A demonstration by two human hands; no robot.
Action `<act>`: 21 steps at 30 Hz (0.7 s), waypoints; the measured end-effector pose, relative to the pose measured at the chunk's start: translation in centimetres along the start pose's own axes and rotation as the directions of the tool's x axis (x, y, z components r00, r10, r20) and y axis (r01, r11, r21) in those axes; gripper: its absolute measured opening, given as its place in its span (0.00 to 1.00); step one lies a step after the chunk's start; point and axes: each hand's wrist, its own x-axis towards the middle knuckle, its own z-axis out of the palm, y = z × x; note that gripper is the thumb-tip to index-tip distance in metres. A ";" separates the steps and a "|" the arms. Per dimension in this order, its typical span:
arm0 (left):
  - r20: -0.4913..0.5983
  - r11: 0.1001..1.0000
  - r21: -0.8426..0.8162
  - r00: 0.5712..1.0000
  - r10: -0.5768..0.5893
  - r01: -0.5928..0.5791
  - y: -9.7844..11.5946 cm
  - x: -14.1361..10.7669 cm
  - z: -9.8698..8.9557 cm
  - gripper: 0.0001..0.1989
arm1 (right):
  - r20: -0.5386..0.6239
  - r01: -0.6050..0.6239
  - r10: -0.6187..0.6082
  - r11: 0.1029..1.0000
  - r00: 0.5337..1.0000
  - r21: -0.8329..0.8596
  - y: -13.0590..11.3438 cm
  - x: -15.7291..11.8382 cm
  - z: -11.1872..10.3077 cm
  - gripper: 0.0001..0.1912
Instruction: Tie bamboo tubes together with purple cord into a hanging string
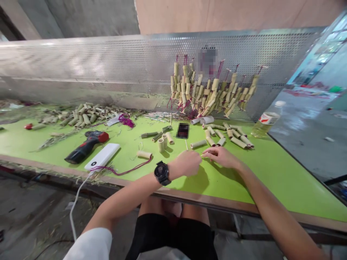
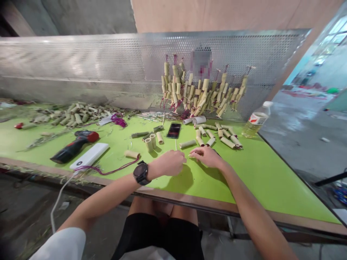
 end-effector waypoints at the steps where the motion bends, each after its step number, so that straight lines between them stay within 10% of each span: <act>1: 0.020 1.000 0.015 1.000 0.003 -0.003 0.7 -0.1 -0.2 0.12 | -0.009 0.001 -0.001 1.000 1.000 0.004 0.1 0.0 0.0 0.24; 10: -0.043 0.906 -0.129 0.910 -0.411 0.403 -2.7 7.8 -0.8 0.10 | -0.201 -0.150 0.126 0.983 0.971 -0.107 2.4 0.7 -0.9 0.21; 21: -0.218 0.797 -0.527 0.859 -0.464 0.296 -11.4 22.4 2.9 0.21 | -0.181 -0.217 0.180 0.953 0.967 -0.210 2.0 0.7 -0.9 0.21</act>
